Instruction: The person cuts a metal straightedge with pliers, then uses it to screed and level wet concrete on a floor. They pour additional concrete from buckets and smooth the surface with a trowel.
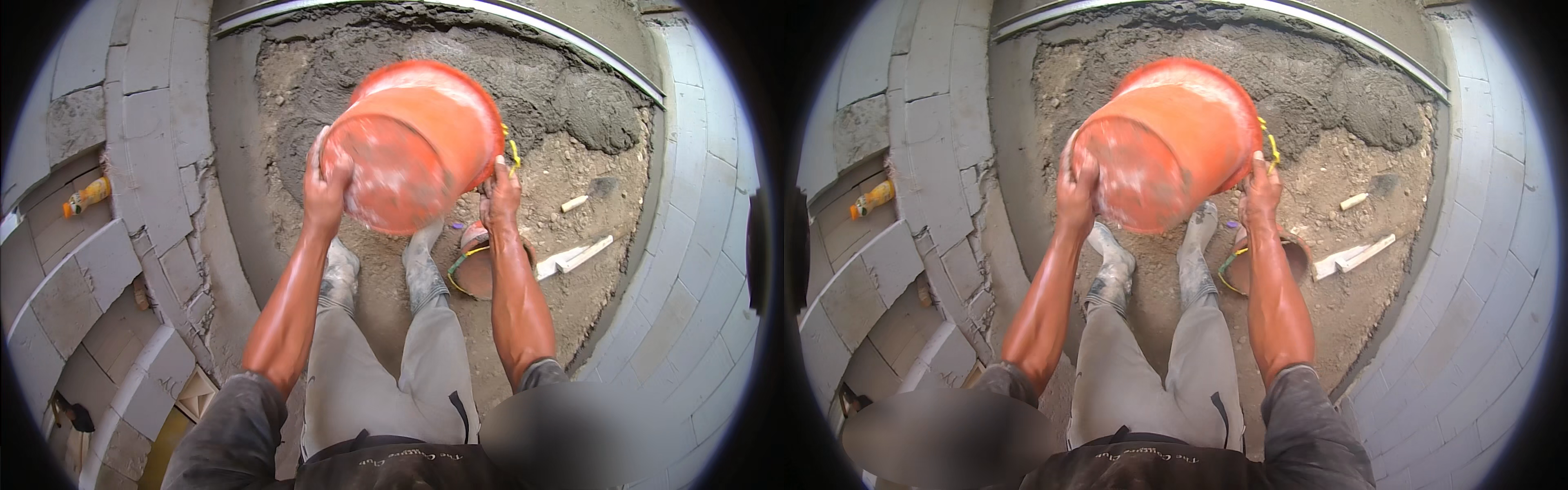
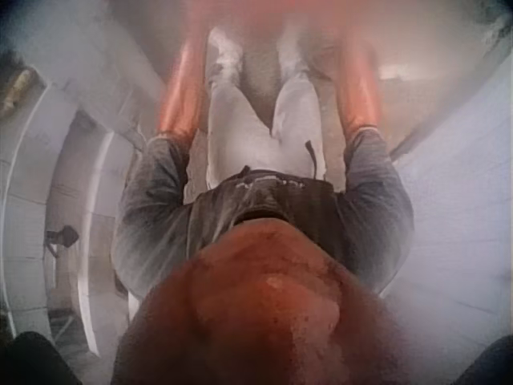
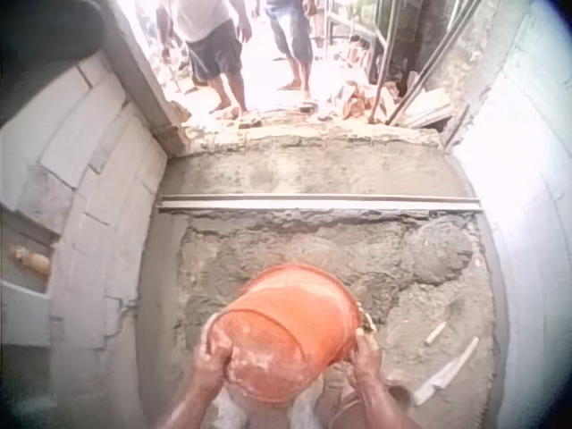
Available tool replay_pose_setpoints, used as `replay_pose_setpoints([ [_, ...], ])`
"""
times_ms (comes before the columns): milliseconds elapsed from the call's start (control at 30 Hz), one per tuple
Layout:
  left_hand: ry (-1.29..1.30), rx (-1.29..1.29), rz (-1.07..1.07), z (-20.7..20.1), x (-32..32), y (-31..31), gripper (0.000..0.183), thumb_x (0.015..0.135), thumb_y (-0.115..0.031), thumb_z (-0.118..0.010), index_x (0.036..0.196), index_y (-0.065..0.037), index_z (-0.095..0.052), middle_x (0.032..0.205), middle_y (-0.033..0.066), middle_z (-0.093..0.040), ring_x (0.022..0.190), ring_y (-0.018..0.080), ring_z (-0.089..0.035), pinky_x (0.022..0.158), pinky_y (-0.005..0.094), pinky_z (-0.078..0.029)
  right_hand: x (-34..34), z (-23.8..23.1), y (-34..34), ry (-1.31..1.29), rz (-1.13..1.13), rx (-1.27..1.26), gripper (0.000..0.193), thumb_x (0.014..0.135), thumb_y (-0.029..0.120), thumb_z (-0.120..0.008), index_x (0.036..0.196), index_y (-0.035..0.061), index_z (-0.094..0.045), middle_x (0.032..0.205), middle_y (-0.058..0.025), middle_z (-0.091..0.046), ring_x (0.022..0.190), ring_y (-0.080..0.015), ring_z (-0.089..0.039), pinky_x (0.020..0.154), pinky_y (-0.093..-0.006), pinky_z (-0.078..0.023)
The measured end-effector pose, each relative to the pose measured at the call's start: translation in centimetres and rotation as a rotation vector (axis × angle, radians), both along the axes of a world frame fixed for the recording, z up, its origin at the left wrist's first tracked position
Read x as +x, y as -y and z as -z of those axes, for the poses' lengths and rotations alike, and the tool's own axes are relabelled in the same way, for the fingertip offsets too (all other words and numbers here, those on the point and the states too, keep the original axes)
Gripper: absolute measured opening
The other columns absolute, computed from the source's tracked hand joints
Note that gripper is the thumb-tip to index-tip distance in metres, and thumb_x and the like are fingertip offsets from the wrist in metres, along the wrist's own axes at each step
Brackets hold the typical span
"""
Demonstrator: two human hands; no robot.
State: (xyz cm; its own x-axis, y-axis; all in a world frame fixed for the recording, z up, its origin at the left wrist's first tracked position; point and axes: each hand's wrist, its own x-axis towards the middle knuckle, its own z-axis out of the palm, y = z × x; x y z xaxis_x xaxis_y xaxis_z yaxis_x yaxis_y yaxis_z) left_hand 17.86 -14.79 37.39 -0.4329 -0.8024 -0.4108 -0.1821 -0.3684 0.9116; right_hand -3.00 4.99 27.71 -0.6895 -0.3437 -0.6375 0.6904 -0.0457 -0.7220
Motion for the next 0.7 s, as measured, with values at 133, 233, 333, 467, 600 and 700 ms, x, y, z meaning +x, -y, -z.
replay_pose_setpoints([
  [133,-0.055,0.001,0.023,0.2,1.6,0.9,0.079,0.083,-0.04,-0.074,0.144,-0.004,-0.039,0.137,0.0132,-0.046,0.124,0.0225,-0.048,0.107,0.0372,-0.038,3.0,2.3,0.0,0.032,0.046,-0.025,0.025,0.099,0.028,-0.057,0.107,0.0041,-0.059,0.093,-0.0056,-0.064,0.081,-0.0159,-0.061,0.072,-0.0322,-0.051],
  [233,0.198,-0.33,0.161,-2.4,3.6,0.0,0.08,0.081,-0.039,-0.074,0.144,-0.006,-0.039,0.139,0.0131,-0.041,0.127,0.0251,-0.045,0.109,0.0409,-0.036,4.9,1.7,1.2,0.126,0.011,-0.078,0.039,0.101,0.031,-0.052,0.123,-0.0016,-0.055,0.115,-0.0124,-0.065,0.102,-0.0206,-0.064,0.086,-0.0356,-0.053],
  [333,0.223,-0.44,0.192,-5.7,5.2,2.2,0.084,0.076,-0.037,-0.076,0.145,-0.008,-0.039,0.14,0.014,-0.036,0.131,0.0278,-0.04,0.111,0.044,-0.035,7.8,0.7,5.4,0.109,-0.025,-0.195,0.043,0.102,0.032,-0.05,0.128,-0.0027,-0.053,0.119,-0.0134,-0.064,0.104,-0.0208,-0.064,0.086,-0.0358,-0.053],
  [467,0.131,-0.467,0.117,-8.7,9.0,7.3,0.084,0.077,-0.033,-0.077,0.146,-0.007,-0.038,0.143,0.0146,-0.035,0.133,0.0288,-0.039,0.112,0.045,-0.035,11.4,0.6,14.0,0.121,-0.174,-0.28,0.044,0.102,0.034,-0.05,0.126,-0.0023,-0.054,0.114,-0.0135,-0.065,0.097,-0.0216,-0.066,0.083,-0.0357,-0.054],
  [600,0.141,-0.575,0.133,-3.2,13.1,15.2,0.085,0.082,-0.031,-0.075,0.15,-0.006,-0.03,0.148,0.0179,-0.034,0.133,0.0301,-0.041,0.111,0.0454,-0.036,16.0,10.5,23.8,0.135,-0.096,-0.4,0.042,0.102,0.032,-0.051,0.124,-0.0027,-0.054,0.11,-0.0134,-0.066,0.092,-0.0219,-0.066,0.081,-0.0348,-0.055],
  [700,0.361,-0.4,0.152,3.3,15.6,21.1,0.086,0.086,-0.032,-0.072,0.152,-0.006,-0.025,0.15,0.0205,-0.034,0.135,0.0319,-0.039,0.11,0.0452,-0.035,17.6,17.3,29.3,0.153,0.001,0.058,0.039,0.1,0.03,-0.054,0.121,-0.0034,-0.055,0.107,-0.0152,-0.066,0.089,-0.025,-0.066,0.077,-0.0367,-0.056],
])
